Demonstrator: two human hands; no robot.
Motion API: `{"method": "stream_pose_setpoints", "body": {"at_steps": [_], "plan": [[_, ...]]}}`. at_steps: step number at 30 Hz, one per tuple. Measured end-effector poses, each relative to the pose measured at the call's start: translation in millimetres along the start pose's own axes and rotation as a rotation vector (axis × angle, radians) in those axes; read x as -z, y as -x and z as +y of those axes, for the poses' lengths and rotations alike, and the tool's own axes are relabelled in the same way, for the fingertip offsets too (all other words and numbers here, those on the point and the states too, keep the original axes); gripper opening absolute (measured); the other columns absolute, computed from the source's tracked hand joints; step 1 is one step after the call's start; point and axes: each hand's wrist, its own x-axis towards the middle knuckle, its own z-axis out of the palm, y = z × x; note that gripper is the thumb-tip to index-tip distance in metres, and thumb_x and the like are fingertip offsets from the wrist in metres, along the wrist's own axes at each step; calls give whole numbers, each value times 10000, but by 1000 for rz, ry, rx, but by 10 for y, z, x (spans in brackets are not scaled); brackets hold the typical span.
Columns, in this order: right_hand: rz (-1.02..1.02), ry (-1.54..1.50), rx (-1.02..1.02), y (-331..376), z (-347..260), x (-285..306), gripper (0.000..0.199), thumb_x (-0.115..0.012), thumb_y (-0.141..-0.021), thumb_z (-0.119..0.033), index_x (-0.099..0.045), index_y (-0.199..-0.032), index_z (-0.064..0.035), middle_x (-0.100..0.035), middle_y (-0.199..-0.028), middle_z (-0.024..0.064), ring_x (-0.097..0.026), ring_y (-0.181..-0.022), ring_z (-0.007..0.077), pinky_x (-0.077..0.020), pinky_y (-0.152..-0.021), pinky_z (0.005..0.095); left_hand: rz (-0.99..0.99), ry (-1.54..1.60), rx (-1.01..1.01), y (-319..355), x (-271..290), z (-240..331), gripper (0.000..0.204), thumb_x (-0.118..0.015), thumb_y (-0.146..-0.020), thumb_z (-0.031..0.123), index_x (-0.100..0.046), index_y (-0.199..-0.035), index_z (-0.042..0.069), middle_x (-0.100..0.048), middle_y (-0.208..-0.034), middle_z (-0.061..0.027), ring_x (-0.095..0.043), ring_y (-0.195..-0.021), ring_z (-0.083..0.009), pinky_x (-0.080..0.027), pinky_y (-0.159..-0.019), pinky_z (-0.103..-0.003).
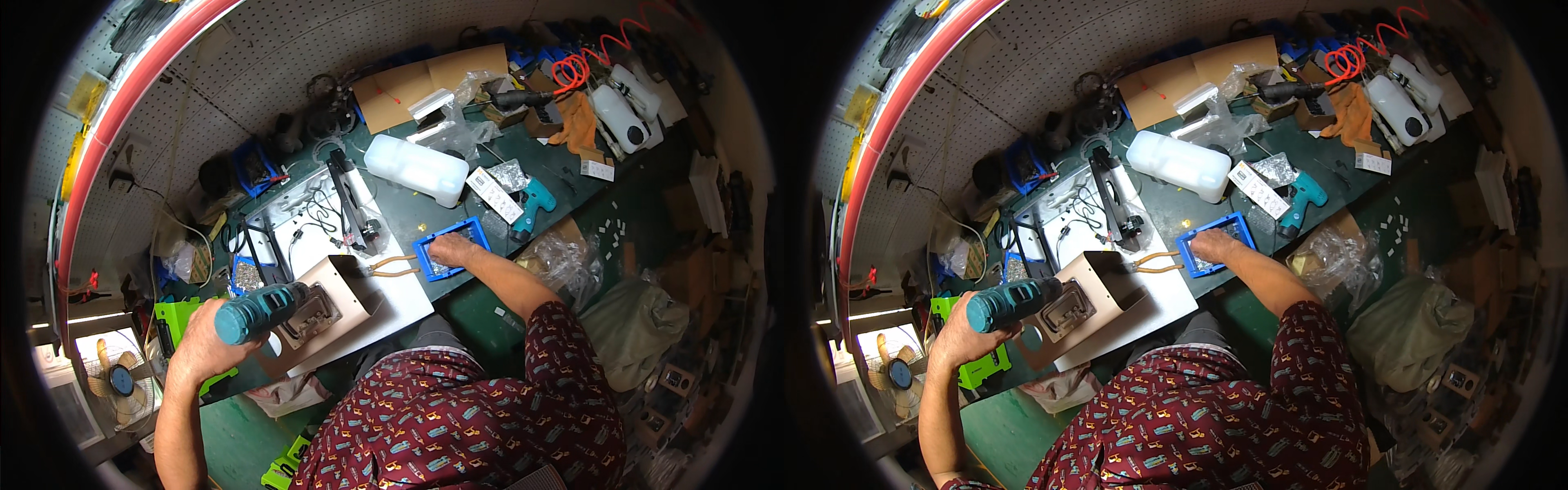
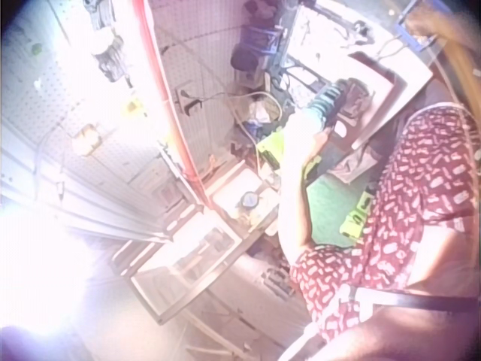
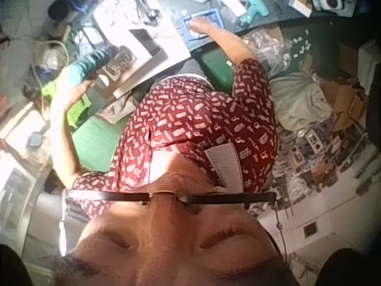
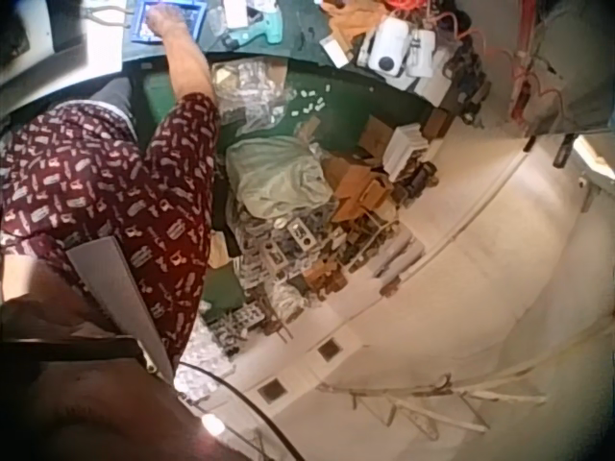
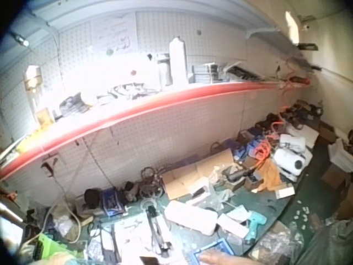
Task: The person uses a cordless drill to fasten screws into a beige appliance housing on a cluttered workbench. They retrieve additional screws from a blue tray, reposition the housing, and continue securing components. The person also handles plastic-wrapped parts and places them into a white basket.
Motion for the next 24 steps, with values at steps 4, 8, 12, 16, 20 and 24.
{"method": "stream_pose_setpoints", "body": {"at_steps": [4,8,12,16,20,24], "plan": [[-58,69,33,48,-66,145,122,-617,-875,-111,-727,-852,-63,-734,-958,182,-714,-943,380,-561,-826,496,3,2,10,19,-21,-28,246,-844,-733,193,-741,-889,33,-721,-775,-151,-707,-699,-282,-566,-706,-374],[-28,186,147,48,51,17,81,-654,-850,-115,-715,-853,-62,-735,-922,164,-718,-900,377,-569,-779,489,9,13,-1,-7,-29,-31,239,-841,-727,187,-743,-889,41,-721,-774,-148,-706,-700,-282,-568,-710,-375],[-28,226,239,-12,75,38,81,-659,-827,-106,-712,-866,-59,-732,-917,170,-717,-892,377,-568,-766,492,-13,41,64,38,4,54,249,-835,-725,248,-738,-848,55,-732,-817,-178,-715,-804,-375,-570,-770,-441],[-75,189,214,-5,117,37,100,-633,-822,-97,-716,-867,-63,-733,-923,172,-716,-912,376,-565,-783,499,3,22,-10,-10,-18,18,227,-828,-736,211,-735,-865,50,-715,-782,-167,-703,-736,-333,-563,-723,-402],[-4,-63,125,50,-19,198,103,-628,-819,-138,-652,-849,-42,-710,-879,187,-687,-874,412,-540,-760,511,22,4,-15,35,-12,-7,224,-826,-762,230,-737,-873,57,-708,-773,-171,-703,-724,-344,-565,-706,-403],[227,-823,47,147,-546,328,59,-661,-847,-81,-614,-852,-46,-675,-774,107,-620,-664,244,-486,-592,348,3,39,4,32,-37,-109,259,-830,-776,251,-745,-935,65,-729,-820,-162,-713,-764,-344,-572,-739,-402]]}}
